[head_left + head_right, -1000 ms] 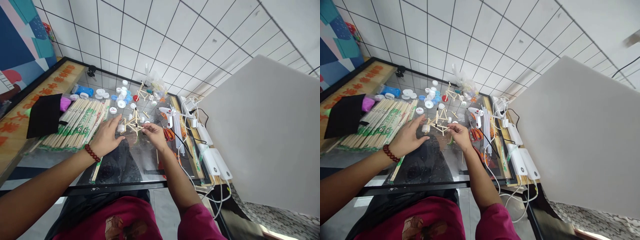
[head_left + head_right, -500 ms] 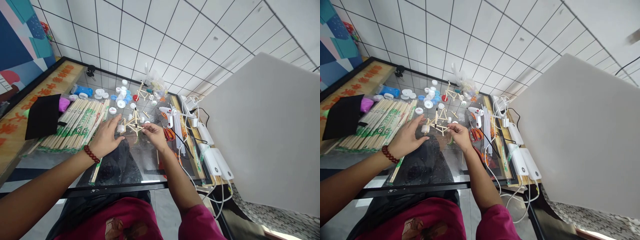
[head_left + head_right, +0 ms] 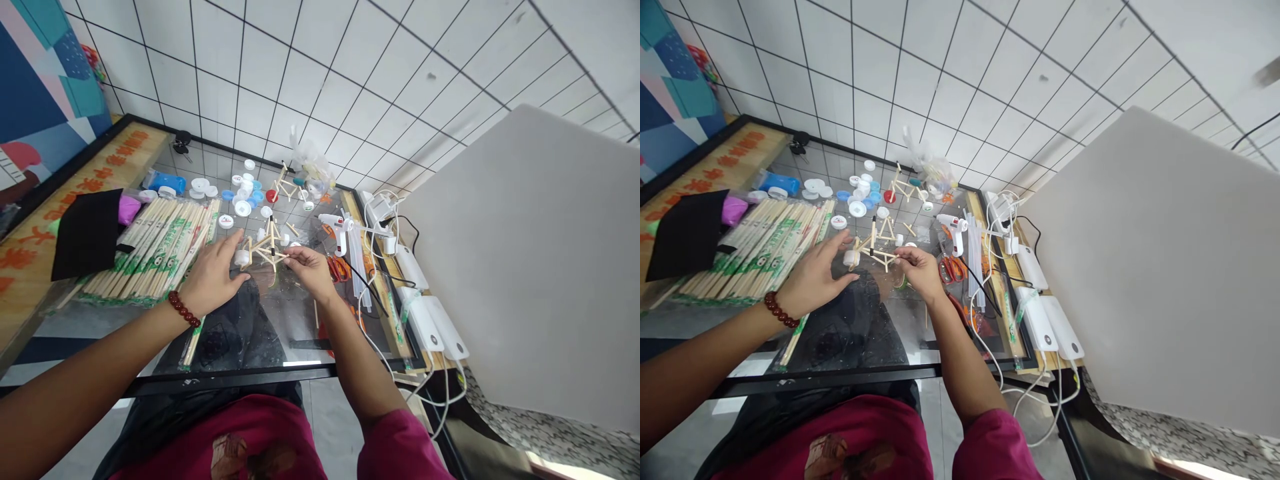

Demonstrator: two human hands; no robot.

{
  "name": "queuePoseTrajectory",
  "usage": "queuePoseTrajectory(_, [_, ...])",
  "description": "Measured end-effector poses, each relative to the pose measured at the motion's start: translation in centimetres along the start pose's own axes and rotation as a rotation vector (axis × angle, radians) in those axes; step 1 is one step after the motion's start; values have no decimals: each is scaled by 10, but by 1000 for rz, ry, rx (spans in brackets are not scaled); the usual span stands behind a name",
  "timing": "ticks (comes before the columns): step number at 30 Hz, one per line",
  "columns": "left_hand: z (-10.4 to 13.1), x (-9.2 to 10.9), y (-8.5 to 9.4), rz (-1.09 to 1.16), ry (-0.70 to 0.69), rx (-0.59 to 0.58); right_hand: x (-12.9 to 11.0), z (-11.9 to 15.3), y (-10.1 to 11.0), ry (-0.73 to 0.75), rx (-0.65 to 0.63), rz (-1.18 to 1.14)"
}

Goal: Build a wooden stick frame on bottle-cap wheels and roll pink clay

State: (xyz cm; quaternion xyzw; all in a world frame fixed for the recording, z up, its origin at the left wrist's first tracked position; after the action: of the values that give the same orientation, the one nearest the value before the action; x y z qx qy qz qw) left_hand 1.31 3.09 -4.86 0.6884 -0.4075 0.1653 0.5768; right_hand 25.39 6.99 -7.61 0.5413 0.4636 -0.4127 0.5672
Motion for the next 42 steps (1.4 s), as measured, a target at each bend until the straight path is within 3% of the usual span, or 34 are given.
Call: queuePoseTrajectory(42, [0, -1, 0, 6, -18, -1, -3, 1, 0, -6, 6, -1])
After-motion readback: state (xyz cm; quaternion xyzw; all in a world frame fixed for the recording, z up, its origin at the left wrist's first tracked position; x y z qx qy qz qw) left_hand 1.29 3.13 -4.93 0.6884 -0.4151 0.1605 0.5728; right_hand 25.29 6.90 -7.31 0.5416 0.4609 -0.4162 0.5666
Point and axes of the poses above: each hand's wrist, its own z-axis away from the middle knuckle, its own y-axis out of the back of the hand, x = y × z, the point moved 3 cm from there along -z, towards the middle knuckle, and after that the axes turned 9 degrees about z, right-handed, at the moved point
